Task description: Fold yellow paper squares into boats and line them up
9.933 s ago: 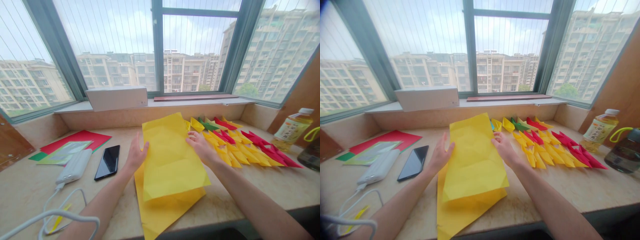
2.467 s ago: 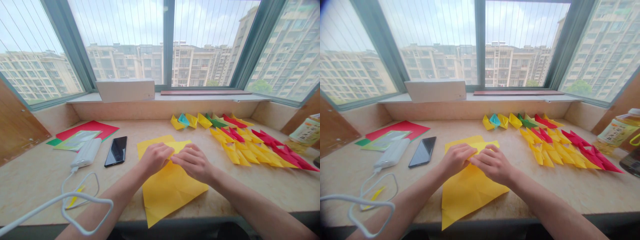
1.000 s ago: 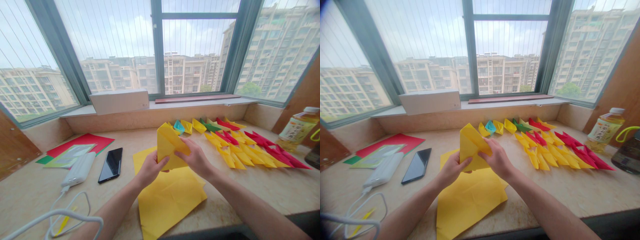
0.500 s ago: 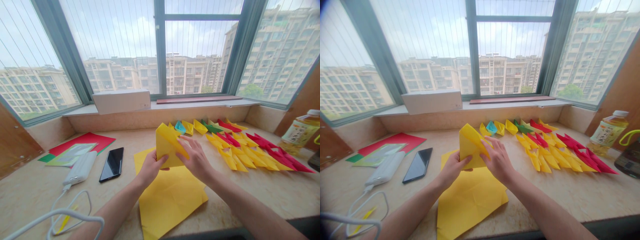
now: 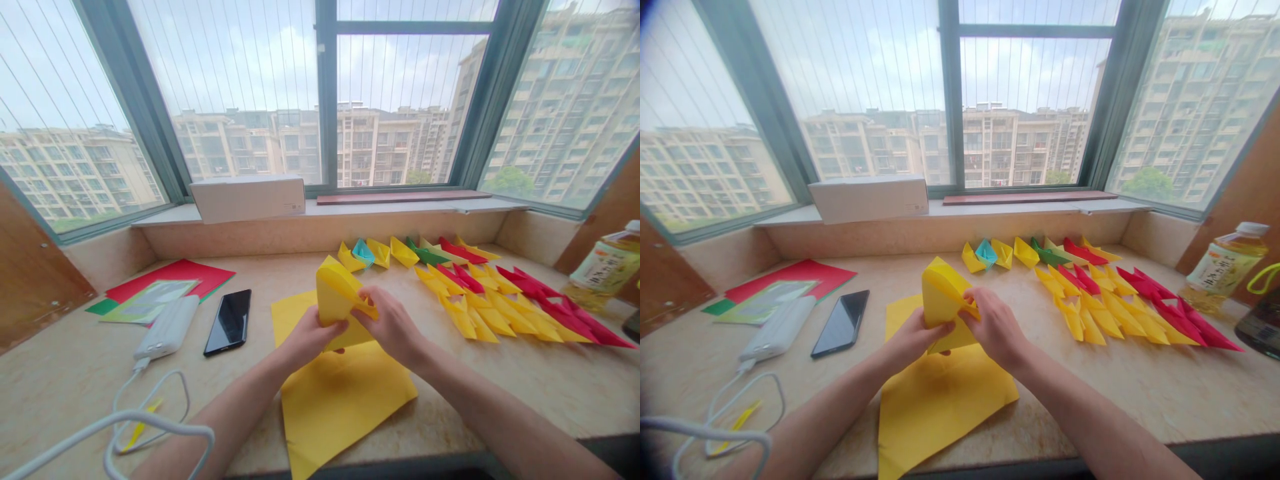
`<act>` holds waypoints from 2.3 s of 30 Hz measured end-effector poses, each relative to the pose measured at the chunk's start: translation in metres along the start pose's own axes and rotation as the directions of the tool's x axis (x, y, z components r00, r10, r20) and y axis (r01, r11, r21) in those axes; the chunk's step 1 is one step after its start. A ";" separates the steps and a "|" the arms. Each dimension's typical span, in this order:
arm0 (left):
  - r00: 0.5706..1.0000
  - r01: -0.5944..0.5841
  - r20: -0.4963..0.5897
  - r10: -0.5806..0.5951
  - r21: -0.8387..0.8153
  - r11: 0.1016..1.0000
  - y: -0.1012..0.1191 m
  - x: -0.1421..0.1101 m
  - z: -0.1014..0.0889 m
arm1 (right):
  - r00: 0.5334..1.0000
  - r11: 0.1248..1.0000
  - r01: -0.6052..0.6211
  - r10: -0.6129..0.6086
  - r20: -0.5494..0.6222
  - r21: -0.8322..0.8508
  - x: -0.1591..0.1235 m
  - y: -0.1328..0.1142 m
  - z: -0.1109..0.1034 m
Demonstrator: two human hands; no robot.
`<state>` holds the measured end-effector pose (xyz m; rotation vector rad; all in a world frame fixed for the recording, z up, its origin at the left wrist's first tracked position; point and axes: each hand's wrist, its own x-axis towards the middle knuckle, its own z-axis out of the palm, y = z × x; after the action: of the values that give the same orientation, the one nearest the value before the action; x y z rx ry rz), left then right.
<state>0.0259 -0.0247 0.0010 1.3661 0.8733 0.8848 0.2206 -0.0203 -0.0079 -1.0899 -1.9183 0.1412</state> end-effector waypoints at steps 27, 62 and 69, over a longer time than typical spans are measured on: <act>0.933 -0.238 -0.352 0.078 -0.439 0.866 0.003 0.005 0.002 | 0.807 0.813 0.555 -0.473 0.354 -0.178 -0.007 -0.021 0.008; 0.995 -0.093 -0.058 0.086 -0.127 0.988 -0.001 0.001 0.005 | 0.997 0.955 0.070 -0.057 -0.053 0.290 -0.001 0.002 -0.002; 0.983 -0.160 -0.102 0.156 -0.033 0.987 0.004 0.000 0.005 | 0.989 0.947 -0.059 0.099 -0.113 0.317 0.000 0.000 0.005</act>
<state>0.0306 -0.0270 0.0049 1.3795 0.8251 1.0947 0.2170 -0.0188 -0.0115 -0.9370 -1.6696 0.3983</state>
